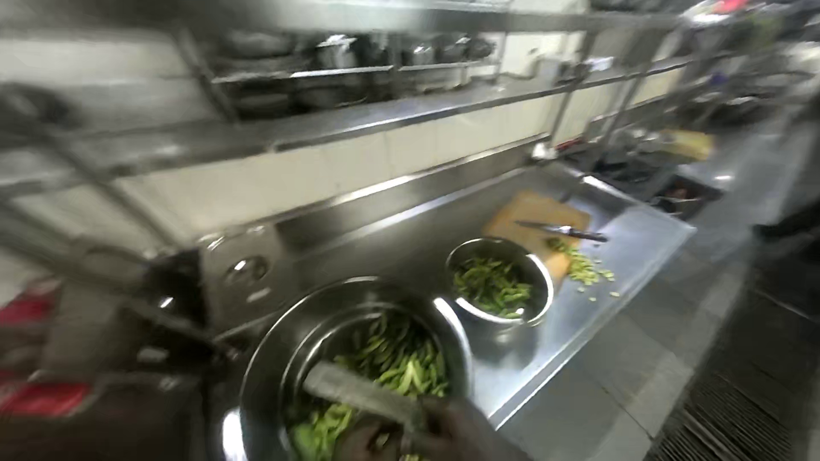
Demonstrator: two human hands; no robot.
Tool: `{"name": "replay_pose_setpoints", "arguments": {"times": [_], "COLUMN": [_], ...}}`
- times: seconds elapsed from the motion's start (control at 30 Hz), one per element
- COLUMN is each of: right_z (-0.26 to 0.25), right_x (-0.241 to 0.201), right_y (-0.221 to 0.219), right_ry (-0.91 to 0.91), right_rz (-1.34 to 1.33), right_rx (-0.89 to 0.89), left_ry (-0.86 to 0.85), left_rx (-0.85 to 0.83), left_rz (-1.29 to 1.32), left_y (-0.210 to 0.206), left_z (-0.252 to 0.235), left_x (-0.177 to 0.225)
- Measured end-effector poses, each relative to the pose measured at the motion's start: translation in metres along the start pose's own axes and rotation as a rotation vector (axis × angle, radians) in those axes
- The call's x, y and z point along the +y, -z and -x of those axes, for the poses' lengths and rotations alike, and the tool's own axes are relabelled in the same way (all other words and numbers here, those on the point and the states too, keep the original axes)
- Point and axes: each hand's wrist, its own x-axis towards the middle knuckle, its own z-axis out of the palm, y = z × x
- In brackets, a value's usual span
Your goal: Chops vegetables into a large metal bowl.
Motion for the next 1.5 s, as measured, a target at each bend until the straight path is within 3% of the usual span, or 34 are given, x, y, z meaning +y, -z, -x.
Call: {"name": "replay_pose_setpoints", "arguments": {"times": [0.2, 0.37, 0.57, 0.7, 1.1, 1.37, 1.5], "right_z": [-0.005, -0.003, -0.008, -0.006, -0.003, -0.003, -0.001], "right_x": [0.006, 0.003, 0.005, 0.002, -0.007, -0.005, -0.002], "right_y": [0.002, -0.004, 0.000, 0.000, -0.009, -0.003, 0.005], "right_ry": [-0.028, 0.006, 0.054, 0.039, 0.091, 0.039, -0.028], "right_rz": [-0.033, -0.042, -0.059, 0.017, -0.057, -0.054, -0.051], "right_rx": [-0.008, -0.020, 0.153, 0.110, 0.084, 0.185, 0.235], "left_ry": [-0.060, 0.031, 0.236, 0.424, 0.496, 0.470, 0.462], "left_rx": [0.051, 0.277, 0.210, 0.175, 0.025, 0.057, 0.111], "left_rz": [0.084, 0.038, 0.628, 0.871, 0.854, 0.904, 0.766], "left_y": [-0.009, -0.007, 0.007, 0.009, 0.003, 0.009, 0.011], "left_z": [-0.003, -0.007, -0.014, -0.015, -0.009, -0.010, -0.010], "left_x": [-0.008, 0.001, 0.006, 0.007, 0.010, 0.008, 0.002]}}
